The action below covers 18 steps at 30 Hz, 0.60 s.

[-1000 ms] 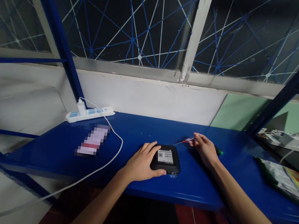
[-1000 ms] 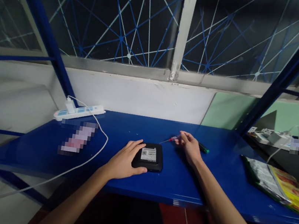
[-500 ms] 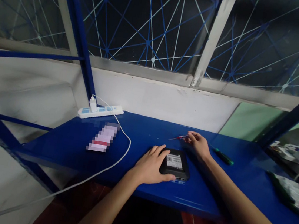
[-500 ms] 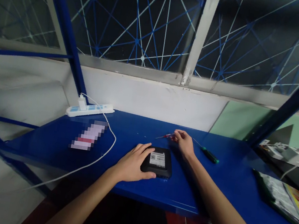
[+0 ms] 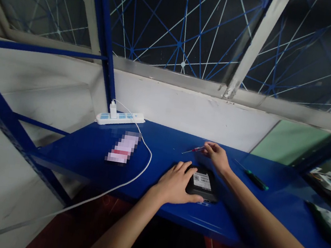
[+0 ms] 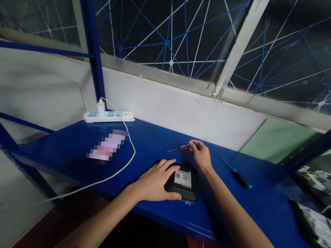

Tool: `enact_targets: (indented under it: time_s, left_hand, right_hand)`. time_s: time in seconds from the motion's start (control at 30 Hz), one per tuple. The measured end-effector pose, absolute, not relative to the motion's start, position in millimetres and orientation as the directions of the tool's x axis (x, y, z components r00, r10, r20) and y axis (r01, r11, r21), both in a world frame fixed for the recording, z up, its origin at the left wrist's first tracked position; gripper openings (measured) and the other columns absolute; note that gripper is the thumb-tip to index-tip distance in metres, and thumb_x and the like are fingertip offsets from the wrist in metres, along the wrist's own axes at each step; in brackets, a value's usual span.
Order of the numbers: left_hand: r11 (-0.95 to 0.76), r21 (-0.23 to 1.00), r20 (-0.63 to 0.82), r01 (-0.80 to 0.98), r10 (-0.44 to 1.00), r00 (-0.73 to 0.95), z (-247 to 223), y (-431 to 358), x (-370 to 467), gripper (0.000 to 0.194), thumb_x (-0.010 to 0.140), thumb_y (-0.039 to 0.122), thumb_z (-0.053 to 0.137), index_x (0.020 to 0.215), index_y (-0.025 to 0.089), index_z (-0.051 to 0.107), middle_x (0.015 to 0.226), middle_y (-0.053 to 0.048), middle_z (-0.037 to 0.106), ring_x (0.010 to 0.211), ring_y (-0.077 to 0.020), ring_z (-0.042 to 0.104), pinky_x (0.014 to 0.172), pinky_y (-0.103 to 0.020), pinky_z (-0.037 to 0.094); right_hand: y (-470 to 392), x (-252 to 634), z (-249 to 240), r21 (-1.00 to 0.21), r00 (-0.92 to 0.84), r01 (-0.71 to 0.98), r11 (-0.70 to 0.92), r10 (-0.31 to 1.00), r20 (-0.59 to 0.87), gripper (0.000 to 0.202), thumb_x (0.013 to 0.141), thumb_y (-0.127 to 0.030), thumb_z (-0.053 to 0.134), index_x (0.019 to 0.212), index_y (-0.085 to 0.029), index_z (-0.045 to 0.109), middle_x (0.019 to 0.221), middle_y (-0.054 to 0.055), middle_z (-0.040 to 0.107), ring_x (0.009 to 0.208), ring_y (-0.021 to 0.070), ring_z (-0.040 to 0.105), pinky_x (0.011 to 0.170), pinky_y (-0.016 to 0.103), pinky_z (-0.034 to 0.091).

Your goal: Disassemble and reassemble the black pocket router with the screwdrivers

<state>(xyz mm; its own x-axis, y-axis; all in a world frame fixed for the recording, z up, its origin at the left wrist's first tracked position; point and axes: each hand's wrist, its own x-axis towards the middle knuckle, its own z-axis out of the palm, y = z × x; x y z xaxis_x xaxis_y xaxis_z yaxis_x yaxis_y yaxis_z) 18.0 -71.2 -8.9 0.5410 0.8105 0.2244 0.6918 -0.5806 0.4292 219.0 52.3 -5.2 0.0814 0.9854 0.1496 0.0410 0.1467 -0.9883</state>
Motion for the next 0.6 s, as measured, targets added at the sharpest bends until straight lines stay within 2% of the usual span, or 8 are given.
enact_targets:
  time_s: [0.27, 0.6]
  left_hand:
    - [-0.585, 0.420, 0.238, 0.694, 0.808, 0.538, -11.1, -69.8, 17.6, 0.092, 0.074, 0.073, 0.067, 0.145, 0.021, 0.040, 0.157, -0.015, 0.036, 0.140, -0.0392, 0.036, 0.111, -0.056, 0.039]
    - [-0.571, 0.424, 0.214, 0.703, 0.817, 0.535, -11.9, -68.9, 16.0, 0.091, 0.075, 0.076, 0.064, 0.146, 0.025, 0.040, 0.159, -0.012, 0.033, 0.142, -0.0391, 0.034, 0.112, -0.057, 0.037]
  right_hand:
    - [45.1, 214.5, -0.4, -0.990, 0.101, -0.022, 0.142, 0.985, 0.139, 0.039, 0.062, -0.044, 0.086, 0.085, -0.019, 0.069, 0.070, 0.000, 0.071, 0.063, 0.0163, 0.069, 0.063, 0.029, 0.057]
    - [-3.8, 270.7, -10.3, -0.974, 0.182, -0.215, 0.076, 0.983, 0.037, 0.037, 0.065, -0.039, 0.088, 0.091, -0.020, 0.070, 0.079, 0.000, 0.073, 0.070, 0.0165, 0.073, 0.065, 0.026, 0.062]
